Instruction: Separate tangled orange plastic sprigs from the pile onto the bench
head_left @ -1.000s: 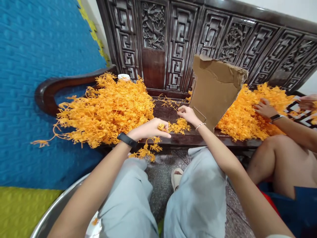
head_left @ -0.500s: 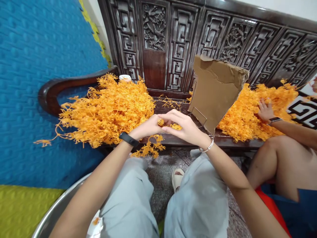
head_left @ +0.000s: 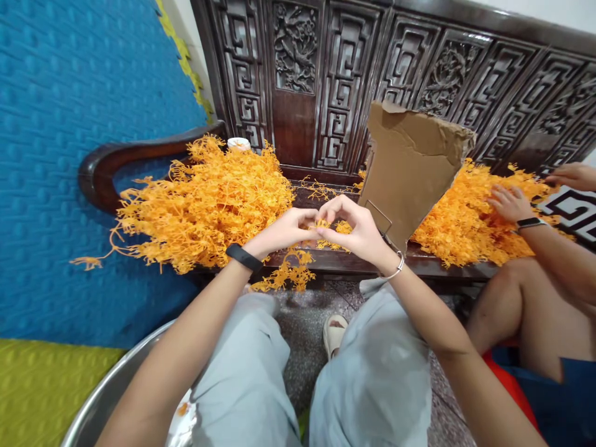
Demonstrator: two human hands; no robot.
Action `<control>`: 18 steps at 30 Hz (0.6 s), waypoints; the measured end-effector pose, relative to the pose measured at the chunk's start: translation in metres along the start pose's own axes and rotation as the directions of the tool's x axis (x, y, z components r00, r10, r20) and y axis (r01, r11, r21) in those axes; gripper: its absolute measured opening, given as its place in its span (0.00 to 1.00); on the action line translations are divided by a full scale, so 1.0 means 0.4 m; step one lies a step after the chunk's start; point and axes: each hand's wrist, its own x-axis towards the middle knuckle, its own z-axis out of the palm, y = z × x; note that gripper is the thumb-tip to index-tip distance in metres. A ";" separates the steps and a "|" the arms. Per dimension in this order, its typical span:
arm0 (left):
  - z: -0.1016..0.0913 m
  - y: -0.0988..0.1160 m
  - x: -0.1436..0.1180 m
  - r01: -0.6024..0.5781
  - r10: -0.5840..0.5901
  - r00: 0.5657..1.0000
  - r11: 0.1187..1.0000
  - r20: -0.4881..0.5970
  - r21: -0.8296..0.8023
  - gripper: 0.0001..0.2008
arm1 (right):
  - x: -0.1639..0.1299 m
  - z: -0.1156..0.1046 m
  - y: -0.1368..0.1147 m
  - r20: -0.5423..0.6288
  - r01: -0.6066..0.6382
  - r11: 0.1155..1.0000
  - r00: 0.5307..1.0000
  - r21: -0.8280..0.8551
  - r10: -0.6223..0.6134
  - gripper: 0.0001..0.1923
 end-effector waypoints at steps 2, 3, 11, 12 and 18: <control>-0.001 0.005 -0.002 0.008 -0.008 1.000 1.000 0.010 0.014 0.12 | 0.004 -0.002 0.006 -0.057 -0.022 0.999 0.998 0.036 0.024 0.10; -0.001 0.008 -0.002 0.004 -0.005 1.000 1.000 0.014 0.027 0.12 | 0.006 -0.004 0.009 -0.082 -0.033 0.998 0.996 0.045 0.037 0.10; 0.003 0.019 -0.002 -0.053 0.056 0.998 0.987 -0.019 0.154 0.16 | 0.020 -0.023 0.052 -0.160 -0.146 0.989 0.977 -0.012 0.142 0.09; 0.005 0.018 0.000 -0.049 0.053 0.998 0.987 -0.024 0.150 0.16 | 0.021 -0.025 0.059 -0.159 -0.157 0.987 0.976 -0.029 0.150 0.08; 0.014 0.007 0.014 -0.039 0.050 0.996 0.989 -0.070 0.144 0.16 | 0.020 -0.023 0.080 -0.196 -0.190 0.967 0.968 -0.170 0.156 0.01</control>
